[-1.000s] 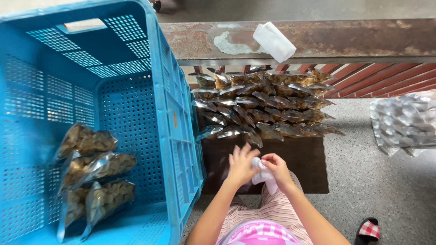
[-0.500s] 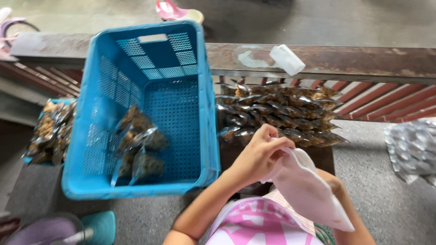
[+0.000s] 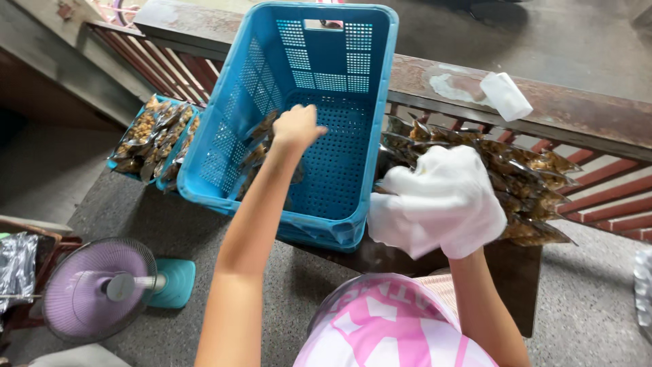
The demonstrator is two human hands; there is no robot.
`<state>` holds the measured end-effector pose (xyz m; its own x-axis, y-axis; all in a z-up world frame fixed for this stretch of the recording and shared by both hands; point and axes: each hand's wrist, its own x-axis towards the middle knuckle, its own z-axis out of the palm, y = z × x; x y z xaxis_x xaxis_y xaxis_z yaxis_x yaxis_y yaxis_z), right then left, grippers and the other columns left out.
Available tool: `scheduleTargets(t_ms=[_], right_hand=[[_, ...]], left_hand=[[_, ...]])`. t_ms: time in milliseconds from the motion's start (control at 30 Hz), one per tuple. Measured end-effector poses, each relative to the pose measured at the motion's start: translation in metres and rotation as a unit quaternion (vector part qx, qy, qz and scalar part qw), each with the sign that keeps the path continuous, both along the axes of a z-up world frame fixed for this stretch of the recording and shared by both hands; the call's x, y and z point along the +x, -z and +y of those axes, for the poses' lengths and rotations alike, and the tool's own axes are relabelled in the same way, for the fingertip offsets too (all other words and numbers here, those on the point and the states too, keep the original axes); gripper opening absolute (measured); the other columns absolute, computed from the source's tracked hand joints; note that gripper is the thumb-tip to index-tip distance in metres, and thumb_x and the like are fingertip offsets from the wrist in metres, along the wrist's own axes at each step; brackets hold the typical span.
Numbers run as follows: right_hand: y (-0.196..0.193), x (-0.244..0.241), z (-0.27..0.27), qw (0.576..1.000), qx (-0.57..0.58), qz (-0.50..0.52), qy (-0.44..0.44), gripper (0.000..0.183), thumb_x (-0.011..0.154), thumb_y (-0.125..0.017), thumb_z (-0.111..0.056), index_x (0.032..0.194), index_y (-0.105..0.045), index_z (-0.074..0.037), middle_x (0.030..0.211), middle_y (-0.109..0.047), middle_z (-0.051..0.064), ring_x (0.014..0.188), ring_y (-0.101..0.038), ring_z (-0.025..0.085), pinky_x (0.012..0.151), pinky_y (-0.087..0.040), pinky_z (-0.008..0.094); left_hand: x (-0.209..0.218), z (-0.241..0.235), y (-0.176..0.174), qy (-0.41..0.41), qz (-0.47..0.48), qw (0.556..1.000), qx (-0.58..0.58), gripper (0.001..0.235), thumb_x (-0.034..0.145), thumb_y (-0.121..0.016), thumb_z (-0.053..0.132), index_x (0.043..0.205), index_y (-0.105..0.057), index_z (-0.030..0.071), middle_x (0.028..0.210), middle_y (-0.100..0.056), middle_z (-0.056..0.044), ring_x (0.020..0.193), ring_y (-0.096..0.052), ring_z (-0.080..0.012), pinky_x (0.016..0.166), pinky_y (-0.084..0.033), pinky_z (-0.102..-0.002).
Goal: The person wipes the exterior of sealed snack bags with a white cloth, one at a time, then places them into a blue plastic basket. The task is performed repeatedly throughout the clip.
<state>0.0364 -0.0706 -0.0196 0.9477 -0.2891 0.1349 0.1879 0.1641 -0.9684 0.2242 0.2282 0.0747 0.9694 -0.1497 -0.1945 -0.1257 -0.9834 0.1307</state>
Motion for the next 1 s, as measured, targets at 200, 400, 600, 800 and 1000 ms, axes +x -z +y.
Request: scheduleTargets(t_ms=[200, 400, 600, 800, 1000], right_hand=[[-0.003, 0.009, -0.014, 1.0, -0.016, -0.008, 0.005, 0.03, 0.097, -0.066, -0.019, 0.121, -0.059, -0.003, 0.107, -0.064, 0.005, 0.095, -0.063, 0.013, 0.086, -0.053, 0.028], [-0.006, 0.0, -0.027, 0.999, -0.035, -0.011, 0.016, 0.032, 0.098, -0.067, -0.019, 0.123, -0.058, -0.003, 0.108, -0.064, 0.004, 0.096, -0.062, 0.013, 0.087, -0.052, 0.027], [-0.007, -0.004, -0.023, 0.999, -0.046, -0.014, -0.002, 0.033, 0.098, -0.067, -0.019, 0.125, -0.057, -0.003, 0.11, -0.063, 0.004, 0.097, -0.062, 0.012, 0.088, -0.052, 0.027], [-0.006, 0.002, -0.011, 0.997, -0.066, -0.025, -0.028, 0.035, 0.099, -0.068, -0.02, 0.127, -0.057, -0.003, 0.111, -0.063, 0.004, 0.097, -0.061, 0.012, 0.089, -0.052, 0.026], [-0.039, -0.005, -0.019, 0.994, -0.086, -0.056, -0.036, 0.036, 0.1, -0.069, -0.02, 0.129, -0.056, -0.003, 0.112, -0.062, 0.004, 0.098, -0.06, 0.011, 0.09, -0.051, 0.025]], left_hand=[[0.059, 0.078, 0.083, -0.154, 0.198, 0.963, 0.098, 0.072, 0.086, -0.083, 0.037, 0.15, -0.055, 0.016, 0.156, -0.05, -0.011, 0.141, -0.048, -0.0389, 0.105, -0.047, -0.062], [0.07, 0.071, 0.099, -0.211, 0.206, 0.952, 0.077, 0.062, 0.095, -0.069, 0.018, 0.152, -0.048, 0.015, 0.156, -0.044, -0.017, 0.136, -0.048, -0.0471, 0.09, -0.051, -0.073], [0.058, 0.065, 0.094, -0.061, 0.027, 0.988, 0.138, 0.03, 0.102, -0.056, 0.021, 0.13, -0.066, 0.016, 0.135, -0.066, -0.01, 0.121, -0.064, -0.0353, 0.09, -0.049, -0.064], [0.042, 0.032, 0.054, 0.044, -0.301, 0.952, -0.003, 0.017, 0.108, -0.051, 0.022, 0.108, -0.06, 0.008, 0.105, -0.07, -0.009, 0.083, -0.075, -0.0322, 0.067, -0.061, -0.045], [-0.025, 0.003, -0.049, 0.106, -0.575, 0.742, -0.329, 0.011, 0.106, -0.066, 0.009, 0.113, -0.058, 0.007, 0.11, -0.069, -0.01, 0.093, -0.076, -0.024, 0.076, -0.064, -0.032]])
